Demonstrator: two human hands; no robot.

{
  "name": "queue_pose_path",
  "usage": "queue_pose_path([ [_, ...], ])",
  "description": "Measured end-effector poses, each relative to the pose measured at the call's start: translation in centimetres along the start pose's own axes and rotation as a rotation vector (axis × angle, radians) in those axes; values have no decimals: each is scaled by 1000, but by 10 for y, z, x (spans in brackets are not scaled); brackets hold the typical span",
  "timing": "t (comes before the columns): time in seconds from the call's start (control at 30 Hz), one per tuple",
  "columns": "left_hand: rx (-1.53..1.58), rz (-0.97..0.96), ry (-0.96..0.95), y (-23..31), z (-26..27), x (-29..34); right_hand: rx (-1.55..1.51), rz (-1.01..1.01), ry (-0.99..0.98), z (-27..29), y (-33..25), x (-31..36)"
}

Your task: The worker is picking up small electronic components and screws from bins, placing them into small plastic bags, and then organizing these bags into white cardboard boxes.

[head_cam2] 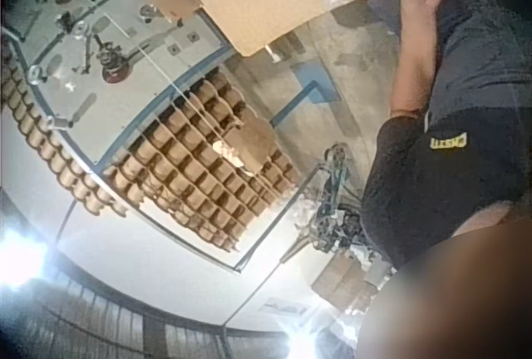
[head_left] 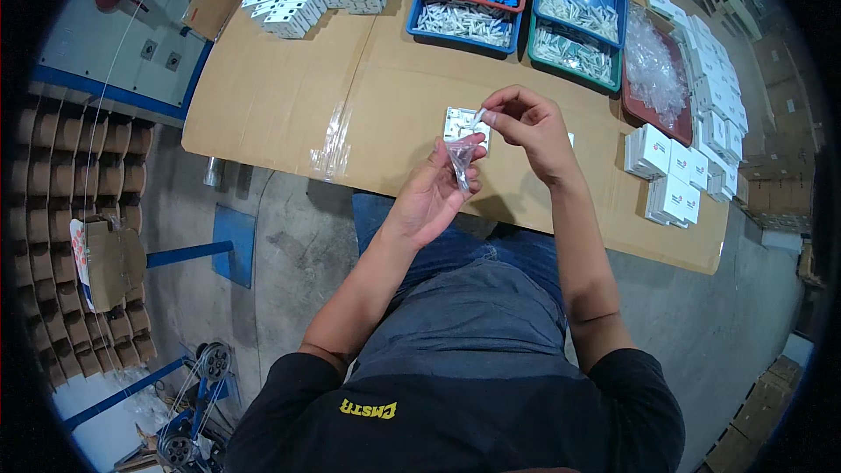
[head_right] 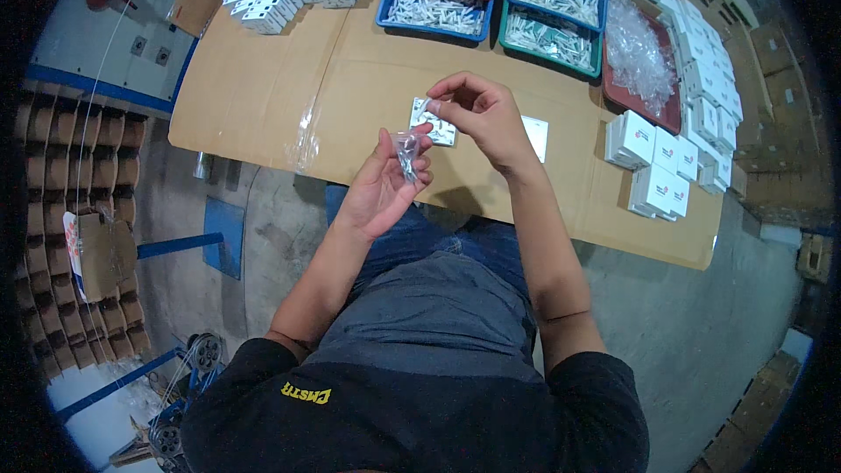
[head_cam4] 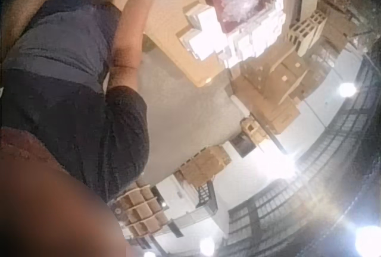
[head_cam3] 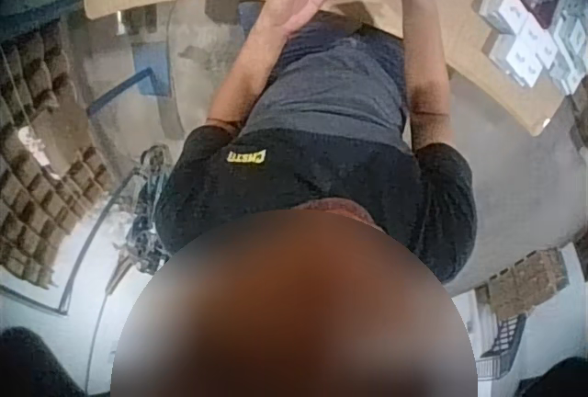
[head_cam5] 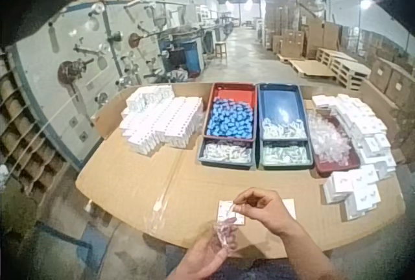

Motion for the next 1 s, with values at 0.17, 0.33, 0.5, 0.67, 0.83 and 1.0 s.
queue_pose_path([
  [0.17,-387,-27,0,8,-5,1,197,63,-181,-16,-22,7],
  [0.33,-343,-46,-18,10,3,-2,533,57,-265,-25,-55,11],
  [0.5,-364,-23,-13,12,0,-4,629,200,-306,-27,-65,8],
  [0.67,-315,-11,-32,10,6,-5,636,166,-359,-27,-68,9],
  [0.83,-266,22,-69,8,3,-10,693,176,-407,-30,-73,9],
  [1.0,-56,52,-144,5,-2,-13,674,313,-475,-32,-70,8],
])
Point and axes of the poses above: each hand's wrist, its own x-axis away from the middle knuckle, its own z-axis out of the back of the hand, y = z × x, the point moved 5 cm from there along -x, towards the middle knuckle, and after that the axes turned 8 degrees about -y, right-handed, at the moved point
